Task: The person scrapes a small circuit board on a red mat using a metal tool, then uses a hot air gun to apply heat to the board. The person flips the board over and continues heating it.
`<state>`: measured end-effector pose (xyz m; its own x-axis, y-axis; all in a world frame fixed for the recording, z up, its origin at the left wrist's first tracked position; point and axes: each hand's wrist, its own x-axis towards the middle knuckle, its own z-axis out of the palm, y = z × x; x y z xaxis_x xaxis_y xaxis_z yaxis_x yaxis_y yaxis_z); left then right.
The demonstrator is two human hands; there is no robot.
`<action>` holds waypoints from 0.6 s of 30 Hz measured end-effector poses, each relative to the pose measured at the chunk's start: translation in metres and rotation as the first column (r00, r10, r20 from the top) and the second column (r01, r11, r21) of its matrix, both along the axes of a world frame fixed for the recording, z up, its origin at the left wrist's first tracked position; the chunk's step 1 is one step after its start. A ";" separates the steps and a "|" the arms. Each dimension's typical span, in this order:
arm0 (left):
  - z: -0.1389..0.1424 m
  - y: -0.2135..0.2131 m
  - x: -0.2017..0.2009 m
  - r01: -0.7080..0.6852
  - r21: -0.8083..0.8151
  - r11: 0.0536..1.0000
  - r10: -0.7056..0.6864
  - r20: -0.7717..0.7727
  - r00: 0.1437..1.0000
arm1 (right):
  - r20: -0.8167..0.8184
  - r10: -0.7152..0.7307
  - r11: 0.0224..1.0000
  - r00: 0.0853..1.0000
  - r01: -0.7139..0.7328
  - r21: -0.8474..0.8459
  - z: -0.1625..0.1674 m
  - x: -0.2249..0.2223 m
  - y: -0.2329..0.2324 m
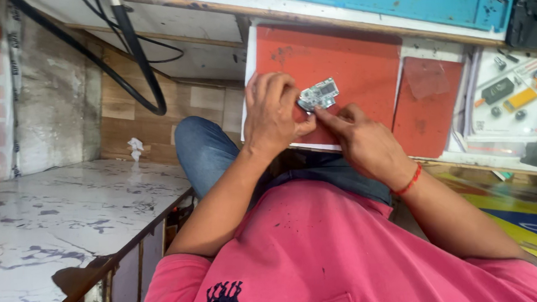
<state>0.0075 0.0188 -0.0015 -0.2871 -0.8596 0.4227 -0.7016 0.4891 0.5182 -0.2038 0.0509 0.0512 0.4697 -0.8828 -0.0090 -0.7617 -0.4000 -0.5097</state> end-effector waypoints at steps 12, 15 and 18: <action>-0.009 -0.001 -0.002 -0.001 -0.017 1.000 0.001 0.042 0.999 | -0.149 -0.190 0.982 0.970 0.186 -0.038 -0.008 -0.009 0.004; -0.011 -0.001 -0.002 0.025 -0.009 1.000 -0.025 0.043 0.999 | -0.169 -0.092 0.992 0.981 0.106 0.074 -0.004 -0.007 0.004; -0.012 -0.001 -0.002 0.013 -0.039 0.999 -0.012 0.035 0.999 | -0.169 -0.231 0.973 0.958 0.232 -0.009 0.000 -0.005 0.000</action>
